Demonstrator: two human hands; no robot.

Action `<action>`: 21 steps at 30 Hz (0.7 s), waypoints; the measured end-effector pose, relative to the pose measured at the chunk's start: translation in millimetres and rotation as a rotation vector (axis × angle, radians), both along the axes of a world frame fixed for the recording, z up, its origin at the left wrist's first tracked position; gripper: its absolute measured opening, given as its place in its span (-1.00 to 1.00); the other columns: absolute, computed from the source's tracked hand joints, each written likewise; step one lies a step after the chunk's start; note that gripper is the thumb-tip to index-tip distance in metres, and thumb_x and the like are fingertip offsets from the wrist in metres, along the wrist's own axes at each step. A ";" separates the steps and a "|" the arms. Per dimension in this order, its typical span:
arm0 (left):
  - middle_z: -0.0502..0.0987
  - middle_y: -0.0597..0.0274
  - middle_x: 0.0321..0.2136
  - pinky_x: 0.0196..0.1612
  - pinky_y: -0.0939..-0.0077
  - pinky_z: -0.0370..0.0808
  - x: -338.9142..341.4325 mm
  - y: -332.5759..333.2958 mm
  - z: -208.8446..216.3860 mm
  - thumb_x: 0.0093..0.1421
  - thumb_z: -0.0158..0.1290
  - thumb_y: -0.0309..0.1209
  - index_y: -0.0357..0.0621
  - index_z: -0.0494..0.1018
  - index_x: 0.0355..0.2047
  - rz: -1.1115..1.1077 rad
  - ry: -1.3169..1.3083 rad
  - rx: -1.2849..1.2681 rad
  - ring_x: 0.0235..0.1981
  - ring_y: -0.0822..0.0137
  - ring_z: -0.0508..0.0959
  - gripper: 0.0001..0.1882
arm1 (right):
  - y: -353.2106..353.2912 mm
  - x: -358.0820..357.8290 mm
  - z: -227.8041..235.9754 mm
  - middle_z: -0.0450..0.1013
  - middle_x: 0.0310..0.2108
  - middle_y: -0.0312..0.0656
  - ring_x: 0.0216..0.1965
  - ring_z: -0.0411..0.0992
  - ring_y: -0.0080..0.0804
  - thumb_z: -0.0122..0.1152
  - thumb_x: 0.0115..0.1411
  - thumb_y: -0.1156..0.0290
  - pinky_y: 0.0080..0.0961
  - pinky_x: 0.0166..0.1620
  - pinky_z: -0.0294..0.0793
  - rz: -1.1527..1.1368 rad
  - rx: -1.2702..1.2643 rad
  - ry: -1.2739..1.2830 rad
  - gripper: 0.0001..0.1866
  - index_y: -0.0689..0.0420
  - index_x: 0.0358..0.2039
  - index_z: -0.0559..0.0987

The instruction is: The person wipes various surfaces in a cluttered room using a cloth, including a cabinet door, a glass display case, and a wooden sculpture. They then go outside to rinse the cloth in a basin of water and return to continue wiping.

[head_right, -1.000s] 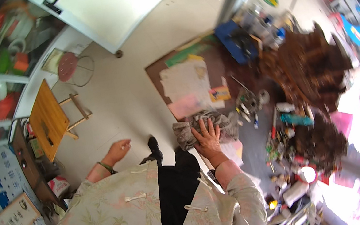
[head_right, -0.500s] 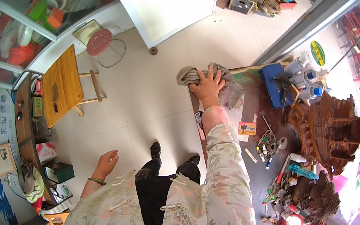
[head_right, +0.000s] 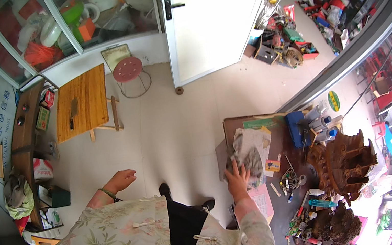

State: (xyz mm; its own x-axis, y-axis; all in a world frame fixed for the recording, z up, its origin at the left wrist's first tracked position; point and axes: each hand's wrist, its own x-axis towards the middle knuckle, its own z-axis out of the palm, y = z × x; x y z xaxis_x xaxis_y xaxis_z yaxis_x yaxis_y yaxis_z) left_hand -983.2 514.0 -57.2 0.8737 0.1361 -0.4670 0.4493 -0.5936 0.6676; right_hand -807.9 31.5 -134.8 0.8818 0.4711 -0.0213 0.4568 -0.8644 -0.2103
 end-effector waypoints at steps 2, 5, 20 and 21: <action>0.56 -0.07 -0.16 -0.06 0.29 0.48 -3.8 25.4 -3.2 0.17 0.03 -0.18 -0.24 0.46 -0.02 0.009 -0.043 0.023 -0.13 0.06 0.56 -0.54 | -16.9 -40.5 4.3 -0.07 0.39 -0.31 0.29 -0.02 0.16 0.10 0.06 0.41 0.33 0.24 -0.15 -0.058 -0.024 0.039 -0.62 -0.31 -0.12 0.58; 0.55 -0.05 -0.11 -0.01 0.35 0.47 -17.4 71.6 -14.6 0.20 0.05 -0.23 -0.28 0.44 0.00 0.053 -0.002 0.054 -0.07 0.13 0.55 -0.55 | -33.9 -85.5 11.3 -0.05 0.38 -0.29 0.27 0.01 0.15 0.12 0.05 0.41 0.27 0.24 -0.10 -0.146 -0.051 0.097 -0.63 -0.26 -0.13 0.59; 0.58 0.08 -0.17 -0.05 0.41 0.47 149.6 180.3 14.8 0.24 0.07 -0.23 -0.33 0.45 -0.03 -0.060 -0.204 -0.001 -0.12 0.29 0.55 -0.58 | 72.2 104.6 -11.4 0.18 0.25 -0.24 0.21 0.15 0.05 0.07 0.08 0.48 0.16 0.19 0.12 -0.206 -0.047 -0.081 -0.64 -0.07 -0.08 0.56; 0.57 0.10 -0.15 -0.04 0.43 0.46 176.5 180.3 22.2 0.25 0.07 -0.24 -0.33 0.43 -0.01 -0.023 -0.196 -0.073 -0.11 0.32 0.54 -0.57 | 84.2 126.1 -12.2 0.21 0.21 -0.21 0.18 0.19 0.05 0.10 0.05 0.50 0.08 0.17 0.17 -0.203 0.037 -0.088 -0.63 -0.03 -0.08 0.55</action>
